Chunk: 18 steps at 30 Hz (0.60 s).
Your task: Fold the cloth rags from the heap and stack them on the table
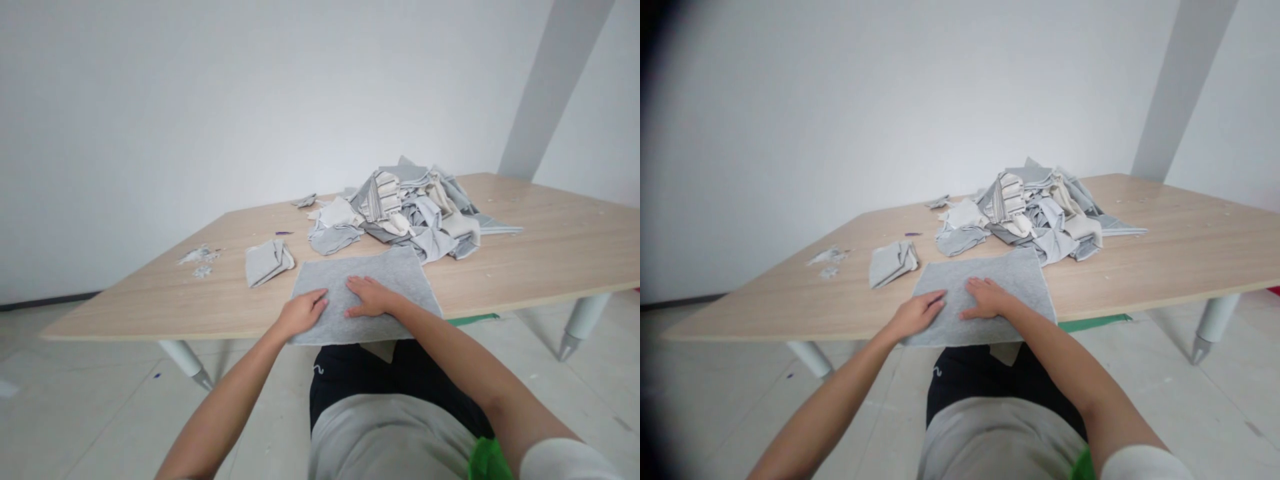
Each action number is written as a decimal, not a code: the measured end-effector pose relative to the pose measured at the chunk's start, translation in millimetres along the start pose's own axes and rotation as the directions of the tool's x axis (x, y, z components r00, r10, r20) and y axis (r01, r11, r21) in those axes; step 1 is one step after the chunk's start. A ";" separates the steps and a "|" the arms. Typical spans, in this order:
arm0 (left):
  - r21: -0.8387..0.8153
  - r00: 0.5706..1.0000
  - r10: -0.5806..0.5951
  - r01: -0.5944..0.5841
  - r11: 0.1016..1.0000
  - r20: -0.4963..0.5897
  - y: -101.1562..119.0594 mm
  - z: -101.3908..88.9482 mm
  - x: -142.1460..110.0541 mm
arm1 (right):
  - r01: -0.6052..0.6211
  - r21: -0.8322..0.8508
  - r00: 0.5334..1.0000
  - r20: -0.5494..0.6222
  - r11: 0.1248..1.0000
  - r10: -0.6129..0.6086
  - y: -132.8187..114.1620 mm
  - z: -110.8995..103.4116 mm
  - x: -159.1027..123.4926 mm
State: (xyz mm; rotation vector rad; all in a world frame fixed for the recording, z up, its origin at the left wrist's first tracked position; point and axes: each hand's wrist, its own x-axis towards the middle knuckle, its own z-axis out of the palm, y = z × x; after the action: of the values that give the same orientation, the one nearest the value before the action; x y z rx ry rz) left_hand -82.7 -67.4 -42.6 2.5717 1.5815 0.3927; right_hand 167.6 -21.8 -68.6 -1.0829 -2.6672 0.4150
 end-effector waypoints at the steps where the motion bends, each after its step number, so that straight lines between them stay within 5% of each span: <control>1: 0.023 0.998 -0.019 0.018 1.000 0.064 -5.1 5.8 1.3 | 0.008 0.002 1.000 0.010 1.000 -0.008 0.1 -0.1 -0.2; 7: 0.140 0.968 -0.213 0.194 0.971 0.135 -42.8 15.2 16.9 | 0.076 -0.008 0.993 0.088 0.997 -0.075 6.9 -6.3 -3.4; 11: 0.128 0.963 -0.236 0.219 0.967 0.131 -51.5 13.2 22.6 | 0.150 -0.022 0.988 0.044 0.988 -0.149 7.5 -17.2 3.5; 18: 0.118 0.961 -0.252 0.239 0.964 0.116 -56.6 14.8 24.9 | 0.128 -0.080 0.989 -0.060 0.989 -0.133 -35.3 -9.1 32.3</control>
State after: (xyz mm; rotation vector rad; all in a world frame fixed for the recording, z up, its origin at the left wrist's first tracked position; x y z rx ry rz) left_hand -116.9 -18.6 -64.9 2.3710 1.8871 0.1204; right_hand 125.3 -21.6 -44.6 -0.9179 -2.6963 0.2513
